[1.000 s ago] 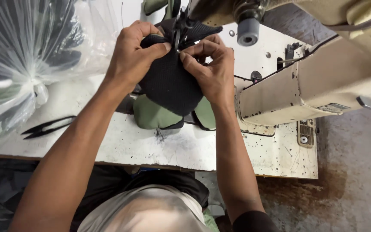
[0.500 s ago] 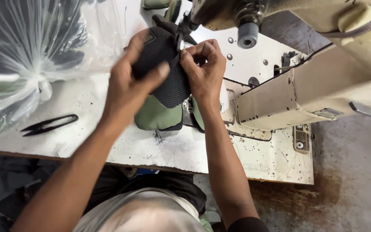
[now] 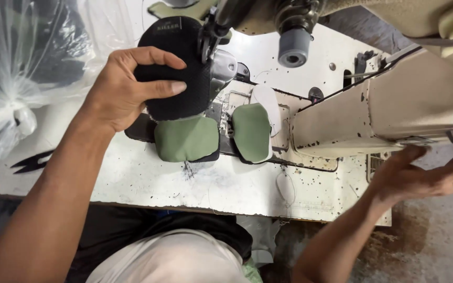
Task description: The person operates a sewing machine to stitch a black and green glove. They guide the glove under the needle, adjust its position, and sew along the edges. The person also handles a plastic bag containing other gloves and uses scissors to trim threads.
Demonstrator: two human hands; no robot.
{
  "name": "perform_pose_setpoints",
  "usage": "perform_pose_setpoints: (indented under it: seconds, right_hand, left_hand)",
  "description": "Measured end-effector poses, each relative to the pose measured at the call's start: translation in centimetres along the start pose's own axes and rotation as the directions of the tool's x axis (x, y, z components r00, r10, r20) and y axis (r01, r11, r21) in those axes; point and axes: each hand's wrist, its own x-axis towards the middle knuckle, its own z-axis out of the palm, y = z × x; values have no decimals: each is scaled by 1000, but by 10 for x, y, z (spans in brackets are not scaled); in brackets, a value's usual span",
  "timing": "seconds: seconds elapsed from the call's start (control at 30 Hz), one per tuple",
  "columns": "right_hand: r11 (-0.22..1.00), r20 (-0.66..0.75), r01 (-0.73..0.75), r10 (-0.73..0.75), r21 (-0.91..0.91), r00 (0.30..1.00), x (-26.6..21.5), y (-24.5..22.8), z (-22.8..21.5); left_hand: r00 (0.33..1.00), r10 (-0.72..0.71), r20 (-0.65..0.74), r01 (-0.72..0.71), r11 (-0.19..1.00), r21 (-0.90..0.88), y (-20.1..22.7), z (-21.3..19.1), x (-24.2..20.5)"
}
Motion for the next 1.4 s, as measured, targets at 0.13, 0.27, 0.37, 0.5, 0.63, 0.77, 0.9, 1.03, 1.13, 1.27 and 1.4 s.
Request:
perform_pose_setpoints:
  seconds: [0.13,0.27,0.37,0.5,0.63,0.77,0.9,1.03,1.13,1.27,1.4]
  right_hand:
    - [991,48,113,-110,-77,993,-38,45,0]
    - [984,-9,119,-122,-130,993,-38,15,5]
    - [986,95,138,-129,-92,987,-21,51,-9]
    - [978,66,184,-178,-101,982,-10,39,-7]
    - [981,117,173,-162,-85,980,-7,23,-13]
    - [982,93,129,-117,-141,989,1,17,-10]
    - [998,22,43,-42,-47,999,-17,34,0]
    - [966,66,208,-200,-156,978,-7,20,-8]
    - [978,104,122,-105,-171,989,-6,28,-10]
    - [984,103,131,-119,-119,988,2,12,-12]
    - [988,83,116,-108,-103,991,-11,35,-6]
  left_hand:
    - [996,-86,-28,84,993,-79,3,4,4]
    - [997,-68,-24,64,987,-149,-9,1,-4]
    - [994,-99,-48,88,978,-189,-4,5,-2]
    - [996,-67,-56,56,981,-185,-18,-7,15]
    - [994,-96,-56,78,959,-271,-19,-5,23]
    - [997,-53,-55,33,945,-326,-29,-13,34]
    - [991,-74,-114,30,938,-344,-9,7,11]
    - [962,-6,-272,-34,989,-142,-6,36,-20]
    - [947,65,-316,-117,982,-149,-9,48,-23]
    - [925,49,-378,-119,979,-163,-18,52,-16]
    - [912,-3,-411,-75,982,-173,-21,59,-12]
